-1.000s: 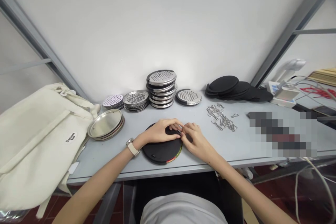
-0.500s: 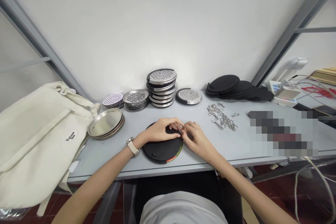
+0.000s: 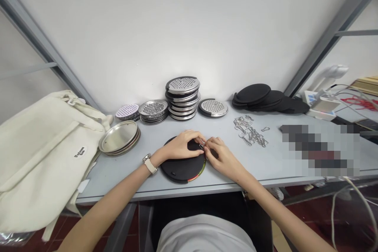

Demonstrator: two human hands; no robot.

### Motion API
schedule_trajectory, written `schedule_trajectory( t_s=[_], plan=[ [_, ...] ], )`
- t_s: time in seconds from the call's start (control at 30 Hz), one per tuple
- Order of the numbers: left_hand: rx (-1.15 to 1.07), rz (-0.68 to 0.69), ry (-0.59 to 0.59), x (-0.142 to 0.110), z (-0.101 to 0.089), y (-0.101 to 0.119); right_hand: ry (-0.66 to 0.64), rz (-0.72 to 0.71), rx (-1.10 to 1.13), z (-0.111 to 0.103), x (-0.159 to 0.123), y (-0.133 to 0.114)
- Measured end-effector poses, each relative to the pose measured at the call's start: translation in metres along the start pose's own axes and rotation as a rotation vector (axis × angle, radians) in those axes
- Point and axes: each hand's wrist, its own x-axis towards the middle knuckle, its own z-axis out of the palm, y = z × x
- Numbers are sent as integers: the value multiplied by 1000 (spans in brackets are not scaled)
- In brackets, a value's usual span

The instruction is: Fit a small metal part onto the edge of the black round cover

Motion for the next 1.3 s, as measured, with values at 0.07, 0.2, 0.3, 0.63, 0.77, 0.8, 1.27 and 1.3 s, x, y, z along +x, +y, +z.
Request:
schedule_trajectory(
  t_s=[0.07, 0.2, 0.3, 0.63, 0.77, 0.8, 1.27, 1.3],
  plan=[
    [0, -17, -2, 0, 0, -1, -6, 4, 13, 0, 0, 1],
    [-31, -36, -12, 0, 1, -2, -18, 9, 40, 0, -1, 1],
    [-69, -32, -23, 0, 0, -2, -21, 23, 30, 0, -1, 1],
    [-179, -83, -42, 0, 1, -6, 17, 54, 96, 4, -1, 5],
    [-193, -88, -37, 1, 1, -6, 37, 70, 151, 5, -1, 5],
    [-193, -87, -37, 1, 1, -6, 37, 74, 158, 4, -1, 5],
    [-201, -71, -44, 1, 0, -3, 26, 81, 176, 3, 1, 3],
    [-201, -69, -45, 1, 0, -3, 28, 83, 176, 3, 1, 3]
  ],
)
